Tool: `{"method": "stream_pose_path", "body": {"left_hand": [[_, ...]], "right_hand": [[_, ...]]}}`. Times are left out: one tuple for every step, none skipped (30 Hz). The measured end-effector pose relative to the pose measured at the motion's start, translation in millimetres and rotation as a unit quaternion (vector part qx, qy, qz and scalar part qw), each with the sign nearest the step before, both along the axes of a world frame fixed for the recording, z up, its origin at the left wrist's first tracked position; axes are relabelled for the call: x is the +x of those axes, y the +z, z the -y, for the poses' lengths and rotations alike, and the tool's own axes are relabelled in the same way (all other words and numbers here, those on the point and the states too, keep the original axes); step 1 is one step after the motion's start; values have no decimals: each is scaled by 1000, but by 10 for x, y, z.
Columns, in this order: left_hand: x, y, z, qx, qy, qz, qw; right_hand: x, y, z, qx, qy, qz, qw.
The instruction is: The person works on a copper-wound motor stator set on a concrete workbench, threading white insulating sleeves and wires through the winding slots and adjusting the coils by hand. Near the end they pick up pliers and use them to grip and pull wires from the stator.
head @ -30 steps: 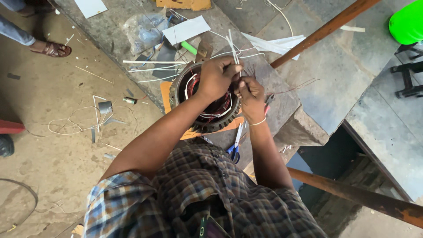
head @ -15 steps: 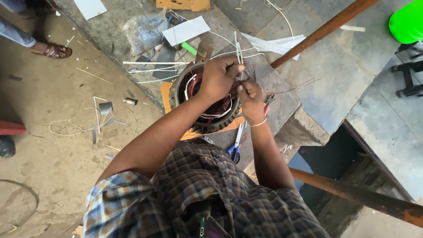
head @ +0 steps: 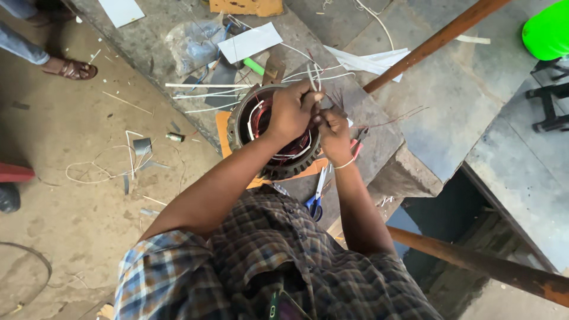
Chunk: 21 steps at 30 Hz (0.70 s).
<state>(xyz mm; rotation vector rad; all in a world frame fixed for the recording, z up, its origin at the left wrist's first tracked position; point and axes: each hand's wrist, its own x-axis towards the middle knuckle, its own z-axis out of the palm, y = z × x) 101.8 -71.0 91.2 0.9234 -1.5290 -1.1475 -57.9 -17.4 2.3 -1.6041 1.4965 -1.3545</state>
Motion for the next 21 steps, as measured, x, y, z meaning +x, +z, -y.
{"method": "stream_pose_path", "body": {"left_hand": [[8,-23,-43,1,8,29,1000],[13,-29,-60,-1,14,58,998],[21,-18,-60,-17,3,57,998],[39,5,-68,-30,-10,56,998],[49,50,-65,-44,-21,53,997],[49,120,-34,-39,-19,43,998],[50,213,26,-35,-17,34,999],[55,320,87,-31,-18,25,999],[49,432,137,-25,-26,4,999],[34,550,191,-19,-30,-21,999],[31,658,215,-14,-28,-47,998],[36,740,190,-69,-28,-29,997],[32,801,162,-123,-32,-9,992],[24,869,126,-178,-39,12,983],[17,901,98,-190,-43,23,981],[2,931,70,-202,-50,33,978],[-13,946,50,-214,-54,43,974],[-23,957,42,-219,-51,37,974],[-26,959,42,-224,-48,31,973],[-31,958,42,-230,-43,25,972],[-35,954,43,-230,-37,27,972]], "right_hand": [[1,-8,-6,19,4,23,1000],[1,-13,-14,36,6,45,998],[-2,-13,-20,56,2,60,997],[-6,-5,-29,79,-3,73,994],[-13,14,-36,102,-6,87,991],[-19,46,-41,100,16,80,992],[-30,97,-45,97,39,74,992],[-31,158,-47,93,60,69,991],[-32,235,-58,27,63,-8,998],[-47,333,-69,-40,70,-88,993],[-50,440,-70,-106,84,-168,976],[-50,552,-78,-57,76,-87,992],[-66,666,-89,-5,63,-3,998],[-70,786,-106,46,48,81,994],[-64,876,-120,45,42,83,995],[-70,967,-132,44,34,85,995],[-67,1029,-136,43,27,85,995],[-58,1070,-132,43,16,63,997],[-50,1084,-127,42,6,39,998],[-44,1073,-119,41,-3,16,999],[-40,1039,-101,35,-5,-5,999]]}}
